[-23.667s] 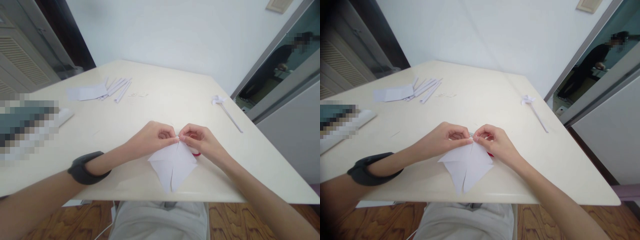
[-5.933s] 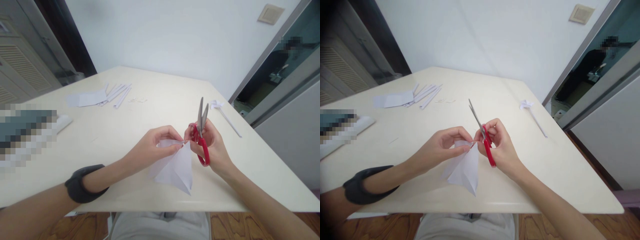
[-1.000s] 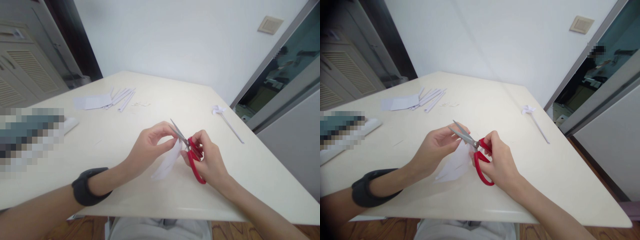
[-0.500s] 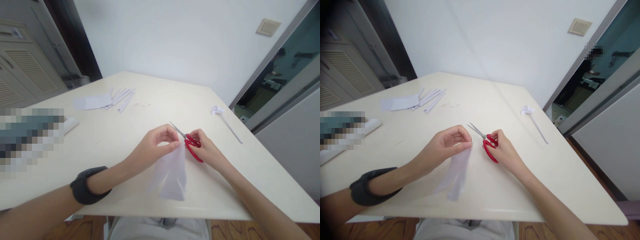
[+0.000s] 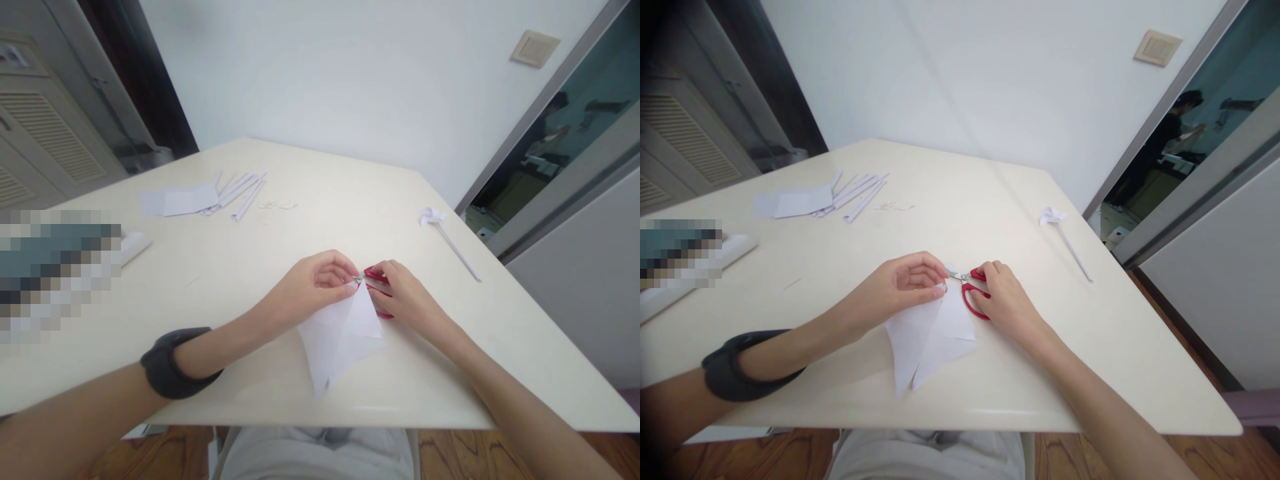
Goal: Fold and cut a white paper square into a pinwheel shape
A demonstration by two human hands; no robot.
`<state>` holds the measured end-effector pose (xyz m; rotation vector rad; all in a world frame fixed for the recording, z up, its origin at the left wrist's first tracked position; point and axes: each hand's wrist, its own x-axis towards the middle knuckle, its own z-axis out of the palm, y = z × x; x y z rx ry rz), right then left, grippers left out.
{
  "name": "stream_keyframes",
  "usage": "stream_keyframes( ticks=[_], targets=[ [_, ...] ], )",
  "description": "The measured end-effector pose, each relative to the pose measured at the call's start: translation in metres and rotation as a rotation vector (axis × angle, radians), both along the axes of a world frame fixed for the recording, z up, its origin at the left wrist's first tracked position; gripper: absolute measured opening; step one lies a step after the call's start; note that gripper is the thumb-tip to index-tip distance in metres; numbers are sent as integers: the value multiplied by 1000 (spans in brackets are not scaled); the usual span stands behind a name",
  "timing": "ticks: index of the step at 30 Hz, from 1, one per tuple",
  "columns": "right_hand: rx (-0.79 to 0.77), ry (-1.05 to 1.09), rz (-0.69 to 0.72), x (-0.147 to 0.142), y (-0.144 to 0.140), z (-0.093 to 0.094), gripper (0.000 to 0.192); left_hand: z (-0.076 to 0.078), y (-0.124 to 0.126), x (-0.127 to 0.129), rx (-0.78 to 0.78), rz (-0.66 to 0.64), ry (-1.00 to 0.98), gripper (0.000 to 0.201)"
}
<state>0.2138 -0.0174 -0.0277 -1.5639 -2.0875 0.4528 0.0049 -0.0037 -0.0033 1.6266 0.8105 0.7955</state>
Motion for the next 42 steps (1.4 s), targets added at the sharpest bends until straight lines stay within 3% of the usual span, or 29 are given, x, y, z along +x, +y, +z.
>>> stream_keyframes(
  ticks=[5, 9, 12, 15, 18, 25, 28, 31, 34, 38, 42],
  targets=[
    [27, 19, 15, -1, 1, -1, 17, 6, -4, 1, -12, 22, -31, 14],
    [29, 120, 24, -3, 1, 9, 13, 9, -7, 1, 51, 149, -145, 12],
    [-27, 223, 70, -2, 0, 19, 30, 9, -5, 0, 71, 263, -234, 11],
    [-138, 483, 72, 1, -1, 25, 43, 7, -2, -2, 52, 335, -303, 13],
    [-234, 711, 59, 2, -3, 27, 34, 4, 2, -4, 49, 386, -341, 14],
    [-219, 701, 87, -3, -5, 31, 17, -1, 5, -4, 94, 372, -235, 17],
    [-184, 672, 58, -2, -4, 29, 17, 2, 1, -3, 323, 401, -79, 21],
    [-130, 633, 40, -2, -4, 27, 14, 6, -6, -2, 775, 479, 100, 30],
    [-80, 590, 46, -8, -6, 27, 11, 6, -14, 0, 1090, 413, 315, 30],
    [15, 475, 121, -21, -15, 27, 9, -2, -14, 3, 1224, 241, 490, 19],
    [95, 425, 195, -28, -26, 28, 6, -4, -8, 1, 1182, 211, 429, 8]
  ],
)
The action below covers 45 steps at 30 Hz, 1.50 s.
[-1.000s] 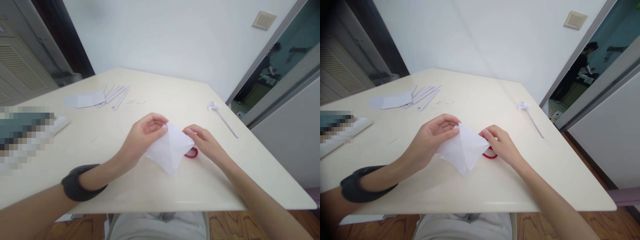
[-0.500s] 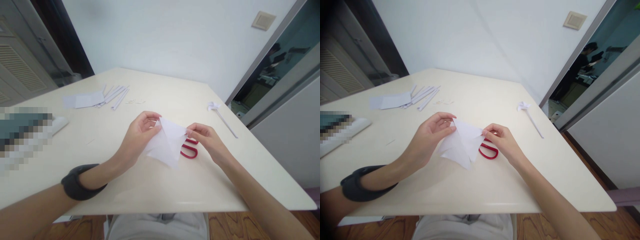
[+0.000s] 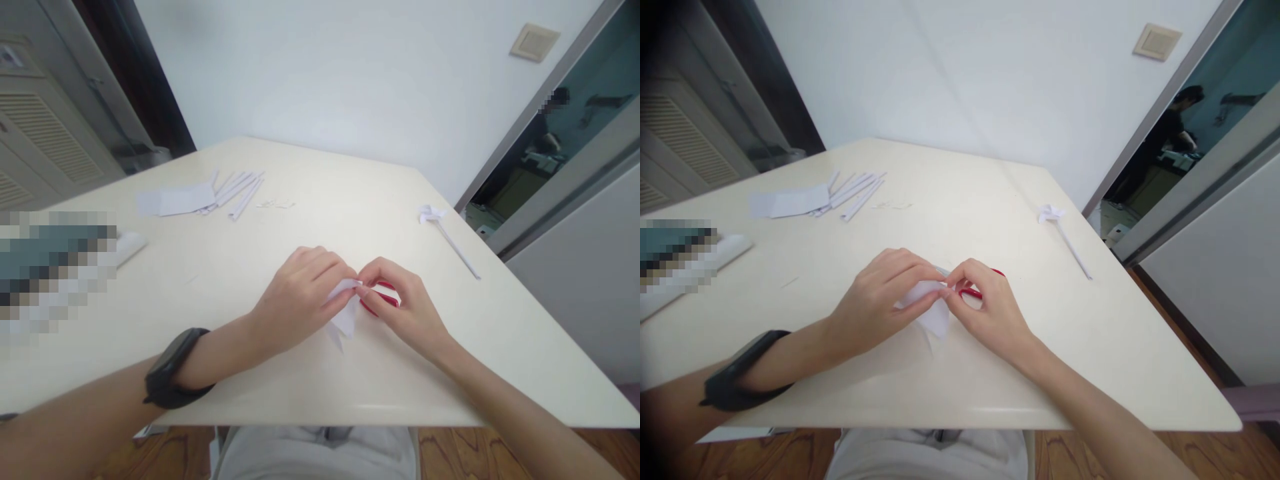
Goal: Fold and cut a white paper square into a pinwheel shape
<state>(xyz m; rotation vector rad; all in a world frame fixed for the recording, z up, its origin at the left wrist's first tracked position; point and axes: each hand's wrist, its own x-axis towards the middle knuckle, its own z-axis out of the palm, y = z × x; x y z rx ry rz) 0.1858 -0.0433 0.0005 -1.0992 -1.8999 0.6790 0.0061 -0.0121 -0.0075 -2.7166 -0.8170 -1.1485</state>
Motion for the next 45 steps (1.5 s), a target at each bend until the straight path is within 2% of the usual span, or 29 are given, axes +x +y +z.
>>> stream_keyframes(
  ticks=[3, 8, 12, 16, 20, 23, 25, 27, 30, 33, 38, 41, 45],
  targets=[
    [-16, 76, 22, 0, -3, 2, 7, 6, -1, -2, -170, -33, -123, 7],
    [-2, 236, 48, 2, -2, 2, 4, 21, -7, -1, -733, -120, -234, 15],
    [17, 260, 100, 3, -1, 1, 8, 27, -8, -1, -1082, -257, -237, 19],
    [41, 242, 169, 4, -1, 2, 4, 29, -7, -2, -1292, -354, -254, 16],
    [62, 265, 204, 6, 0, 2, 7, 28, -6, 0, -1393, -394, -263, 15],
    [110, 260, 217, 7, 0, 1, 7, 27, -6, 1, -1411, -441, -239, 14],
    [133, 242, 214, 7, 0, 1, 6, 27, -6, 1, -1363, -455, -215, 13],
    [131, 212, 190, 6, -1, 1, 6, 26, -7, 1, -1243, -424, -209, 8],
    [117, 155, 102, 4, -1, 2, 7, 27, -9, 1, -999, -279, -212, 11],
    [136, 85, 44, 3, -1, 2, 7, 27, -11, 0, -824, -154, -207, 11],
    [187, 43, 13, 3, -2, 1, 7, 23, -10, -2, -640, -124, -204, 9],
    [162, 74, 3, 2, -3, 0, 6, 21, -9, -2, -608, -150, -225, 8],
    [78, 154, 34, 1, -2, 2, 1, 19, -9, -2, -693, -181, -256, 8]
  ],
)
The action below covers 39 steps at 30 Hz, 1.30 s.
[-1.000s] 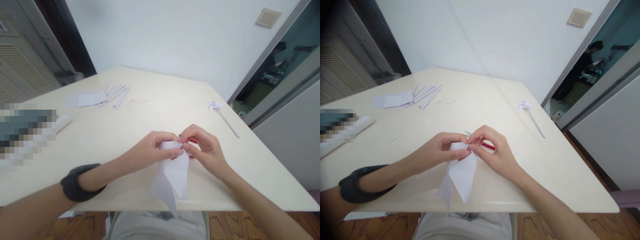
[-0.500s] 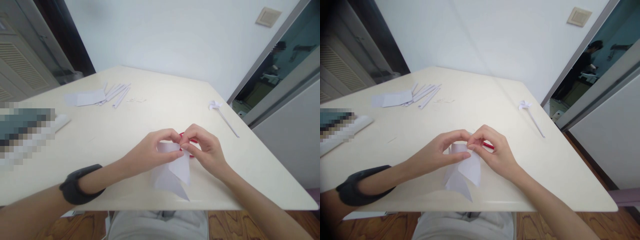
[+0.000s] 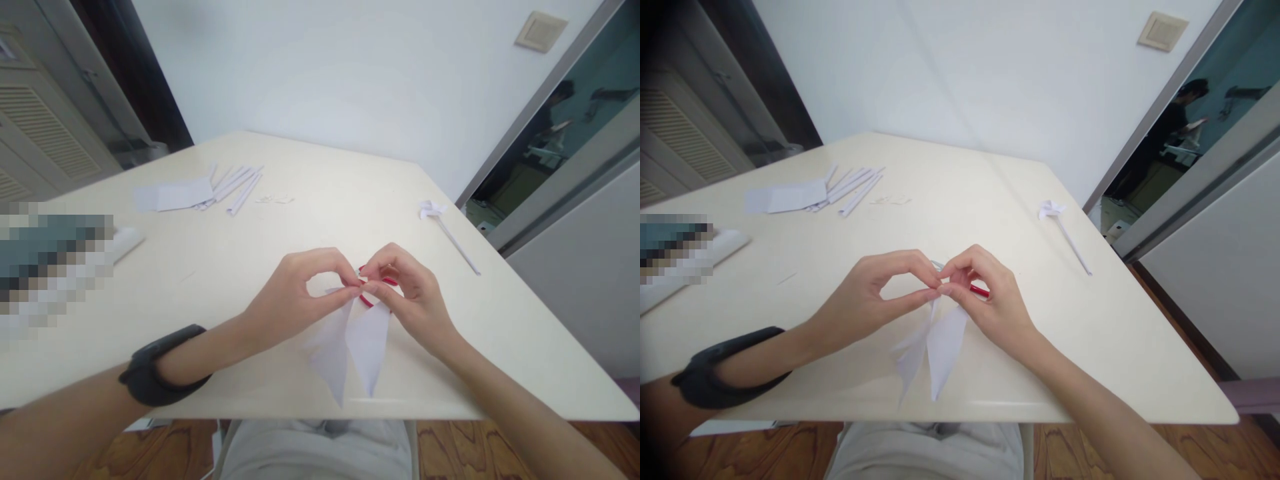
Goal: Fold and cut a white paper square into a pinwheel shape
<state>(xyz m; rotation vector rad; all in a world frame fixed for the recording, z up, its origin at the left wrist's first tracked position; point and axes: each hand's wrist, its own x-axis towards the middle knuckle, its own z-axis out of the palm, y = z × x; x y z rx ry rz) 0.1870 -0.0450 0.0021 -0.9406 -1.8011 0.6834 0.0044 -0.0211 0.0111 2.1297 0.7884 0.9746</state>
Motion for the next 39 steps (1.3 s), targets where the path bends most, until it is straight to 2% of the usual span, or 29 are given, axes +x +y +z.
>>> stream_keyframes(
  ticks=[2, 4, 5, 7, 8, 10, 13, 21, 26, 28, 30, 32, 33, 35, 37, 39],
  targets=[
    [-45, 5, -27, 2, 3, 2, 5, -1, 0, 1, -65, 5, -22, 8],
    [-62, -66, -115, 8, 8, 2, 12, -1, 2, 1, -126, 22, -74, 9],
    [-67, -143, -165, 12, 11, 1, 16, -2, 3, 0, -161, 26, -111, 9],
    [-72, -373, -219, 20, 18, -4, 12, -2, 6, 0, -245, 18, -190, 7],
    [-115, -507, -196, 24, 21, -8, 10, -3, 7, -1, -288, 11, -222, 6],
    [-164, -585, -131, 29, 24, -15, 16, -3, 9, -2, -341, 6, -266, 4],
    [-193, -617, -114, 31, 24, -24, 26, -4, 11, -2, -336, 5, -293, 5],
    [-203, -592, -234, 30, 26, -27, 17, -2, 9, -1, -297, -46, -317, 4],
    [-203, -482, -269, 28, 24, -15, 23, 1, 9, 0, -242, -16, -349, 7],
    [-266, -385, -221, 27, 23, -8, 27, 1, 10, -1, -242, -3, -369, 7],
    [-451, -143, -46, 26, 23, -5, 24, 1, 11, -2, -239, 12, -381, 7],
    [-661, 202, 153, 24, 22, -5, 23, 0, 12, -3, -231, 27, -385, 6],
    [-731, 359, 216, 23, 22, -6, 22, 0, 13, -4, -226, 34, -388, 6],
    [-768, 549, 250, 21, 21, -8, 19, 0, 14, -4, -227, 43, -396, 5],
    [-752, 590, 230, 18, 19, -9, 18, 0, 14, -5, -246, 54, -408, 7],
    [-725, 502, 196, 16, 15, -8, 22, 0, 15, -5, -271, 67, -420, 8]
  ],
)
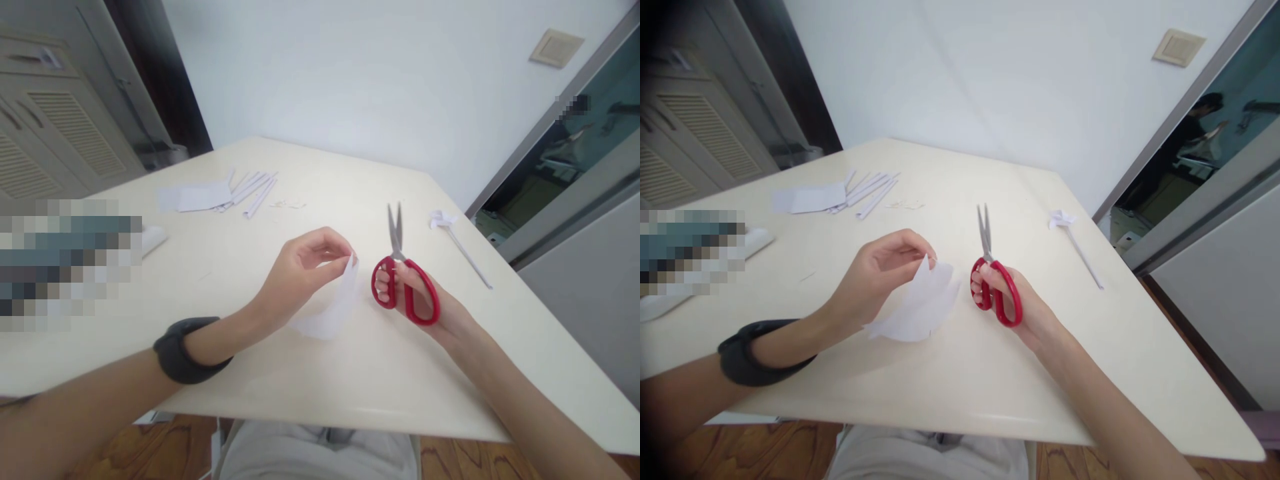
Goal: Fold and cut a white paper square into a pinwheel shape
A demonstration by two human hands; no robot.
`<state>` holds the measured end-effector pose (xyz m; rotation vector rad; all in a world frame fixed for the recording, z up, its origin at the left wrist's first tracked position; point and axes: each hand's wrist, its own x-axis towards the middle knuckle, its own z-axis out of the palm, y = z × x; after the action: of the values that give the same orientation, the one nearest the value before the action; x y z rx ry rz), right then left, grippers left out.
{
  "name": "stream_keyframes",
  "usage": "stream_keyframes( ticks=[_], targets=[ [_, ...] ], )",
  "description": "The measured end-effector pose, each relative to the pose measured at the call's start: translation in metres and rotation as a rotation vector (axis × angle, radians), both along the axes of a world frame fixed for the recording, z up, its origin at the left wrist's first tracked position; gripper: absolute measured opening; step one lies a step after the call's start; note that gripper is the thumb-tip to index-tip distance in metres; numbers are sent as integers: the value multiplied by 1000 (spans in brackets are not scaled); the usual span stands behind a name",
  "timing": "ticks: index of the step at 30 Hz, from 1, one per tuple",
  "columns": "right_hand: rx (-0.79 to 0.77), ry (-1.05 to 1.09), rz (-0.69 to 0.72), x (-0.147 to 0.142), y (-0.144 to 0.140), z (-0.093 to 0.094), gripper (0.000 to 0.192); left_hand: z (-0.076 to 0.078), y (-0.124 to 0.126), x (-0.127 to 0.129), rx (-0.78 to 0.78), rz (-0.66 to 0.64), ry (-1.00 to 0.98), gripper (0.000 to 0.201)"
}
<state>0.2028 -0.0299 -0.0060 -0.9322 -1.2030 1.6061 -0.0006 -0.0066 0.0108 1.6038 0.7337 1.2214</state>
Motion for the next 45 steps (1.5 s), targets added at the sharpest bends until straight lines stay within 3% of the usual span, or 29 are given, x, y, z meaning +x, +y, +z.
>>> stream_keyframes(
  ticks=[4, 10, 14, 22, 29, 45],
  targets=[
    [109, -280, -29, -7, -7, 2, 20, -1, -1, 0, -13, 0, -9, 7],
    [410, -675, -245, -20, -16, 3, 28, -1, -3, 1, 10, -8, 22, 6],
    [526, -857, -353, -23, -18, 3, 38, 1, -5, 1, 30, -40, 58, 3],
    [667, -933, -416, -21, -14, -2, 40, 0, -6, 1, -23, -51, 67, 11],
    [683, -948, -418, -21, -17, -3, 38, -2, -7, 0, -118, -86, 53, 12],
    [660, -914, -378, -23, -18, 0, 37, 0, -8, 2, -119, -69, 87, 4]
  ],
)
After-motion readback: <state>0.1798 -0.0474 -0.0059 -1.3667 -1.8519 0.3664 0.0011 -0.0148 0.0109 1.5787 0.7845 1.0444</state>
